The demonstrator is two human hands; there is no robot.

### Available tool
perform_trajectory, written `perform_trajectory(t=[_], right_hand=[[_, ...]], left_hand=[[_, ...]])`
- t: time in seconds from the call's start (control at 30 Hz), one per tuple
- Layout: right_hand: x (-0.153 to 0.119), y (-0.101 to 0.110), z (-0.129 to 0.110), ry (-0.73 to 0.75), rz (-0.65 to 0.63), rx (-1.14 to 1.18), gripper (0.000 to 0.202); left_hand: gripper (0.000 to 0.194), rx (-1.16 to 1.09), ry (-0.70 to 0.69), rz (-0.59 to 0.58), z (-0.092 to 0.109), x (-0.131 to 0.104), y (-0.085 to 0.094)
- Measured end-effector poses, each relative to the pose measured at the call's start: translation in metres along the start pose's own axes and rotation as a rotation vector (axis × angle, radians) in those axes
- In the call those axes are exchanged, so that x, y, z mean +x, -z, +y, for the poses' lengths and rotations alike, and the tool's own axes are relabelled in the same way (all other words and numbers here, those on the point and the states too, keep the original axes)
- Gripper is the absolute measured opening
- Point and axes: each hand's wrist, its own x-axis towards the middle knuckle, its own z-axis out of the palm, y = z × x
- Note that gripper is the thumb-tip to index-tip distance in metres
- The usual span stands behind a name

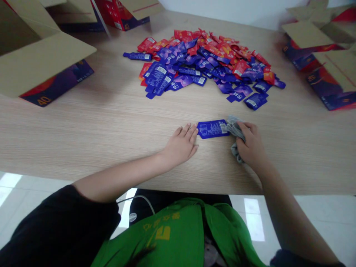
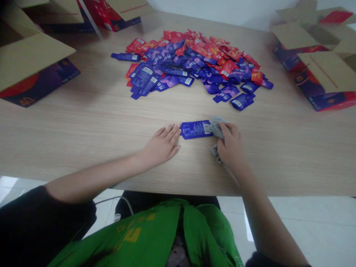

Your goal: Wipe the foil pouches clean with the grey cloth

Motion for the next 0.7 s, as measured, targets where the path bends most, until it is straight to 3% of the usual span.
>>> perform_trajectory(t=[0.1, 0.17, 0.27, 0.37, 0.6, 0.7], right_hand=[[-0.003, -0.003, -0.032, 0.123, -0.016, 0.045, 0.068], [-0.005, -0.009, -0.056, 0.228, -0.095, -0.005, 0.065], [-0.006, -0.015, -0.071, 0.294, -0.207, -0.098, 0.058], [-0.009, -0.012, -0.056, 0.251, -0.196, -0.118, 0.056], [-0.018, 0.006, 0.009, 0.107, -0.111, -0.044, 0.052], [-0.011, 0.014, 0.016, 0.061, -0.119, 0.000, 0.050]], left_hand=[[0.060, 0.006, -0.001, 0.030, 0.000, -0.001, -0.001], [0.058, 0.011, -0.005, 0.048, 0.000, -0.001, -0.002], [0.056, 0.018, -0.013, 0.055, 0.000, -0.001, -0.002], [0.058, 0.014, -0.022, 0.042, -0.001, 0.000, 0.000], [0.058, 0.003, -0.028, 0.036, -0.001, 0.001, 0.003], [0.058, 0.011, -0.026, 0.039, -0.002, 0.001, 0.002]])
